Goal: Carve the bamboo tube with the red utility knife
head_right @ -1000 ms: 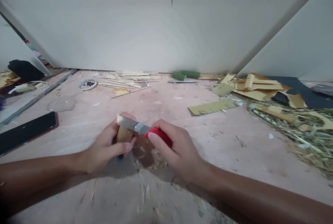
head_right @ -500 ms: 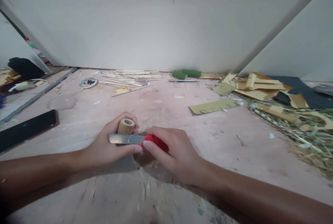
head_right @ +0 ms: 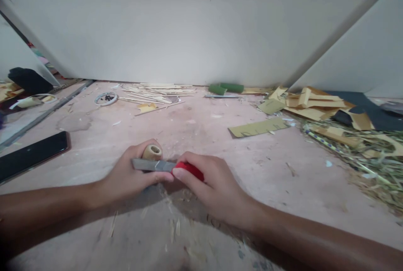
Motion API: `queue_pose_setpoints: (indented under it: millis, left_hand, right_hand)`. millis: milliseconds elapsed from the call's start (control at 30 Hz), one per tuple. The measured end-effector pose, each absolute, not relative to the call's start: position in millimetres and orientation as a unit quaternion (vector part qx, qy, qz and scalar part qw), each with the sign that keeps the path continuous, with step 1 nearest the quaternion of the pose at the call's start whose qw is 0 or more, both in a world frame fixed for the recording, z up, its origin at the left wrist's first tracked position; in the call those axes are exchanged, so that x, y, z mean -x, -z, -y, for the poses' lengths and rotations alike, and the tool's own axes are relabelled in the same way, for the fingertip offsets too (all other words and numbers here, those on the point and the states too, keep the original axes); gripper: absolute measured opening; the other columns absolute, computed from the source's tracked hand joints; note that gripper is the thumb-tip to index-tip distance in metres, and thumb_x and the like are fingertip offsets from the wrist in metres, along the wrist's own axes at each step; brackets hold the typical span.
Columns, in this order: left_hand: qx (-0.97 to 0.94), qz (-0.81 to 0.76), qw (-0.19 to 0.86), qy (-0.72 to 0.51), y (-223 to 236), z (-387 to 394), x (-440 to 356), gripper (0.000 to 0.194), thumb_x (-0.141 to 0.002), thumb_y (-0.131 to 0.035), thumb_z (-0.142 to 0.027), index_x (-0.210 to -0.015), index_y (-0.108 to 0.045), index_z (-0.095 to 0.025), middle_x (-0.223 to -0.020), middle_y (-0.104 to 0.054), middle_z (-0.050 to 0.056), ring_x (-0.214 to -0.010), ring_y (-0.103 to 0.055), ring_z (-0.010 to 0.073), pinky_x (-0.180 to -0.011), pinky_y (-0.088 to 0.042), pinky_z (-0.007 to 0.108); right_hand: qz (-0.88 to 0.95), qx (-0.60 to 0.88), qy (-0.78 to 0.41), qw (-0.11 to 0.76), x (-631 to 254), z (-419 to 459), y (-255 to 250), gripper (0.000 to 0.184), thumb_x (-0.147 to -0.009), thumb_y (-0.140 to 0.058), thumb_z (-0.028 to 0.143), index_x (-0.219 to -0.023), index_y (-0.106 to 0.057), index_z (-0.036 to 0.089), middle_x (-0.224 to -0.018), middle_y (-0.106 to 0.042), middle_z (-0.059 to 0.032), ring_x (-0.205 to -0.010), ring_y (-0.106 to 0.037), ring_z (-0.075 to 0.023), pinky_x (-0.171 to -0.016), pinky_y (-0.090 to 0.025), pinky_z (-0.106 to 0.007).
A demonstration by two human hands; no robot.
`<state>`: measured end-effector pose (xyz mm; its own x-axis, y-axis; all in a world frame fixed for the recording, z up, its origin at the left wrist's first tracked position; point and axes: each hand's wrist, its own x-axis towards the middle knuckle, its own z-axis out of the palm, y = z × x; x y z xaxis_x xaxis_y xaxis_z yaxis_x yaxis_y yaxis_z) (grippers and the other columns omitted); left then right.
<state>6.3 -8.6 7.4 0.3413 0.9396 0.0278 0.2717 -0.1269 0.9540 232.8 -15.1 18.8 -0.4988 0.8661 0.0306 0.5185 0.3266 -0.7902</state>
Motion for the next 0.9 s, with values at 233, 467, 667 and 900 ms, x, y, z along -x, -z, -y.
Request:
queue_pose_setpoints:
  millis: [233, 467, 667, 900]
  left_hand:
    - [-0.646, -0.49, 0.447, -0.377, -11.7, 8.4, -10.5, 0.048, -0.072, -0.092, -0.041, -0.073, -0.049, -0.019, -0.061, -0.05, -0.009, -0.059, -0.044, 0.0095, -0.054, -0.032, 0.022]
    - [-0.66, -0.452, 0.456, -0.391, -14.6, 9.8, -9.8, 0.048, -0.086, -0.08, -0.042, -0.066, -0.044, -0.018, -0.063, -0.04, -0.007, -0.06, -0.036, 0.0089, -0.056, -0.031, 0.023]
    - [-0.647, -0.34, 0.582, -0.355, -16.8, 10.0, -3.1, 0.031, -0.083, -0.074, -0.01, -0.1, -0.049, -0.022, -0.081, -0.054, -0.005, -0.071, -0.049, 0.0102, -0.065, -0.041, 0.023]
    - [-0.571, -0.304, 0.659, -0.384, -7.0, 9.1, -5.6, 0.07, -0.072, -0.064, 0.008, -0.126, -0.045, -0.033, -0.114, -0.056, 0.003, -0.094, -0.059, 0.0151, -0.075, -0.049, 0.025]
  right_hand:
    - [0.751, 0.443, -0.38, 0.31, -226.1, 23.5, -17.2, 0.023, -0.105, -0.056, 0.038, -0.091, -0.067, 0.023, -0.08, -0.07, 0.0016, -0.072, -0.062, -0.0152, -0.067, -0.044, -0.027]
    - [0.628, 0.52, -0.382, 0.435, -223.2, 12.1, -17.9, 0.032, -0.107, -0.05, 0.04, -0.08, -0.053, 0.023, -0.066, -0.049, 0.0054, -0.054, -0.043, -0.0121, -0.051, -0.035, -0.026]
    - [0.672, 0.478, -0.393, 0.408, -229.4, 10.9, -13.6, 0.02, -0.104, -0.055, 0.036, -0.089, -0.059, 0.023, -0.071, -0.053, 0.0042, -0.059, -0.047, -0.0129, -0.056, -0.038, -0.027]
    - [0.696, 0.471, -0.376, 0.391, -231.5, 10.3, -15.4, 0.015, -0.102, -0.06, 0.035, -0.094, -0.062, 0.022, -0.077, -0.059, 0.0021, -0.066, -0.052, -0.015, -0.058, -0.039, -0.027]
